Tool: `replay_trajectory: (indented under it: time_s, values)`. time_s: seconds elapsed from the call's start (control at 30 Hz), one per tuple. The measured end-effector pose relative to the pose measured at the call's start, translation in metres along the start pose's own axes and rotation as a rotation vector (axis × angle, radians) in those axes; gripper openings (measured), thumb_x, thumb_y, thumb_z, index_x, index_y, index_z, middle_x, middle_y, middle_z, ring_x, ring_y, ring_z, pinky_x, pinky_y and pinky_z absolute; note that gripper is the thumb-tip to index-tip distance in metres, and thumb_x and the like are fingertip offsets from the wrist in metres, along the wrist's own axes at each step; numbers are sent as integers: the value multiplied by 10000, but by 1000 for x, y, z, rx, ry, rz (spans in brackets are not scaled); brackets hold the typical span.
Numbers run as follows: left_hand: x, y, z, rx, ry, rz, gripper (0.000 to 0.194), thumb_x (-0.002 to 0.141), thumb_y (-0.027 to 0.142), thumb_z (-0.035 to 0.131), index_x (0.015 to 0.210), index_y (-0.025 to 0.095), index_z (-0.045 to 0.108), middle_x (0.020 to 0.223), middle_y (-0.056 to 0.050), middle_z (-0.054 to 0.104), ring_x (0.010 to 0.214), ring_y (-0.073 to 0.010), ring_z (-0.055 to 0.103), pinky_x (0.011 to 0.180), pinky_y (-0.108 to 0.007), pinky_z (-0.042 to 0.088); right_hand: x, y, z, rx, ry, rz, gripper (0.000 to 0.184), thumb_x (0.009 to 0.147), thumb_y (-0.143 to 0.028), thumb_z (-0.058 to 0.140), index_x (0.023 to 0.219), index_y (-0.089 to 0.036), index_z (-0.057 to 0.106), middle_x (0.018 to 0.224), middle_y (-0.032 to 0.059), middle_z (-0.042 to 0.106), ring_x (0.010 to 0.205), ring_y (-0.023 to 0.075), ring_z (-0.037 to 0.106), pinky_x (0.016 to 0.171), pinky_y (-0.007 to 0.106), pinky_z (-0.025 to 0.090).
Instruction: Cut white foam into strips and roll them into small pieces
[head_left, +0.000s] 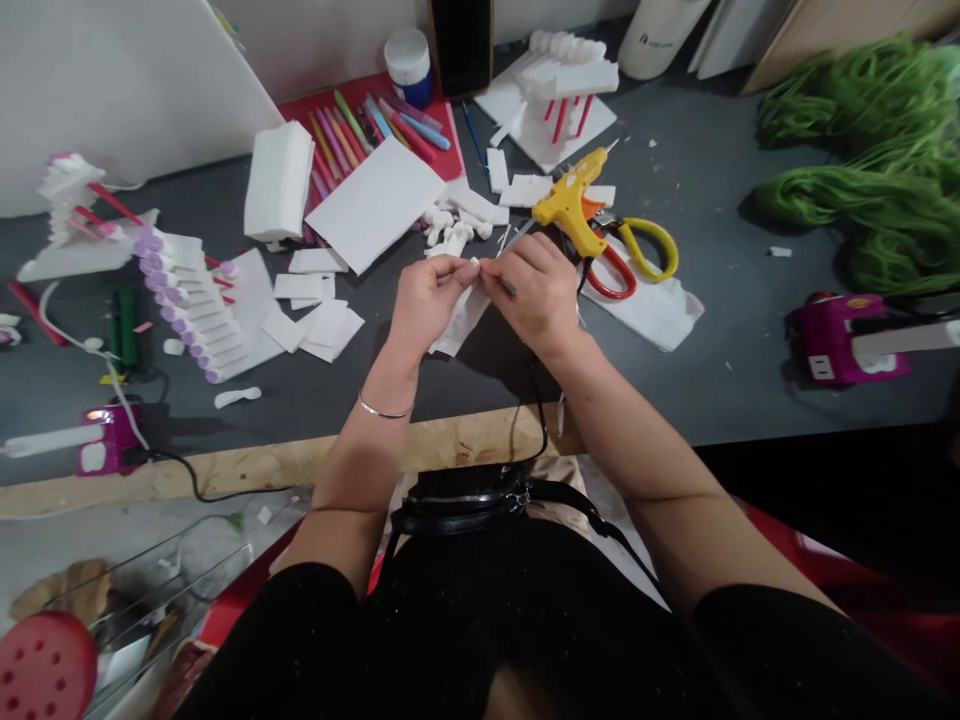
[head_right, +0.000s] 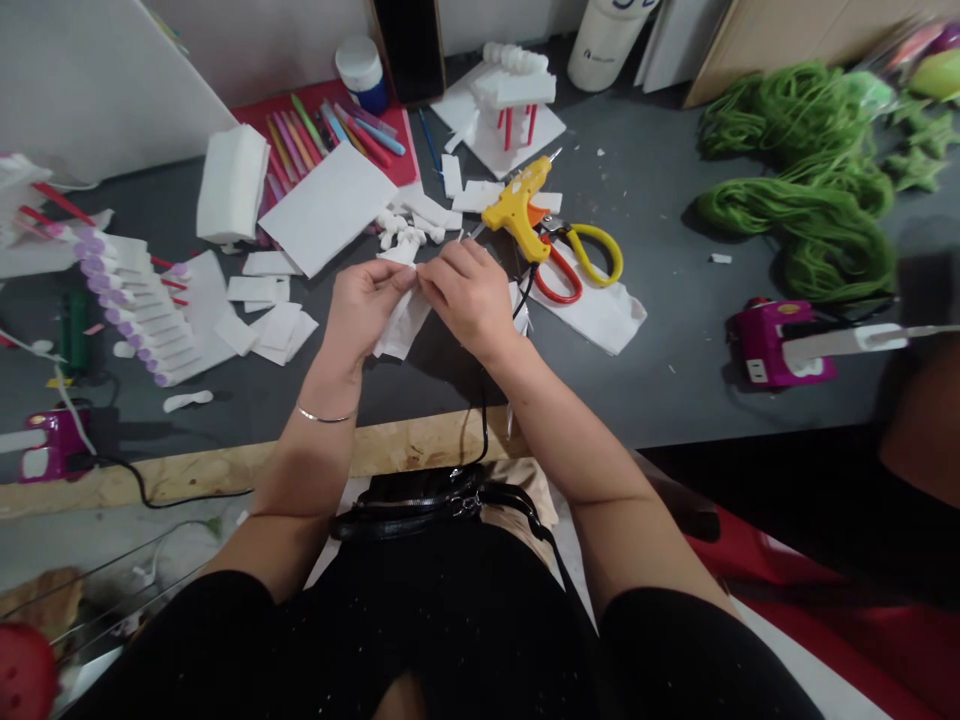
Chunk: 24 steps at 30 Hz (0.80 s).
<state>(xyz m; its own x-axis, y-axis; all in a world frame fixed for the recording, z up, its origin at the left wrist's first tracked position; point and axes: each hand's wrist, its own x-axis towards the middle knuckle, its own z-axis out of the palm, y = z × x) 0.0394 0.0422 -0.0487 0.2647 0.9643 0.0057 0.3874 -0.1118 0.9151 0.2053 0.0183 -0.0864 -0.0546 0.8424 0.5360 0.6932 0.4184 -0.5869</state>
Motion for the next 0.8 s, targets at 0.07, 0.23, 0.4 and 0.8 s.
replay_trajectory:
  time_s: [0.07,0.23,0.4,0.8]
  values:
    - [0,-1,0,-16,6,-12,265,938,409,685,869,165,763,816,-46,772,742,-160,648,625,-247,484,1,0,0,-20,-17,-17,324,1088,-350,476,865,-254,691,851,61,616,887,236,594,919,461,514]
    - [3,-6,-1,9,1,-6,319,952,476,681,906,169,752,828,-48,773,756,-164,675,629,-243,498,1,-1,0,-25,-16,-44,338,1096,-359,456,960,-256,747,919,82,680,914,250,612,909,477,525]
    - [4,-7,-5,3,-22,29,383,969,548,650,942,177,742,836,-47,763,760,-159,684,639,-235,501,0,-5,-4,81,13,-7,264,1063,-364,531,1102,-257,769,1032,93,744,1002,261,667,993,491,538]
    - [3,-4,-8,120,13,75,303,944,507,704,906,208,744,666,8,648,647,-146,562,604,-264,407,5,1,-9,355,-37,221,181,961,-388,705,994,-227,780,931,31,782,823,174,675,777,336,548]
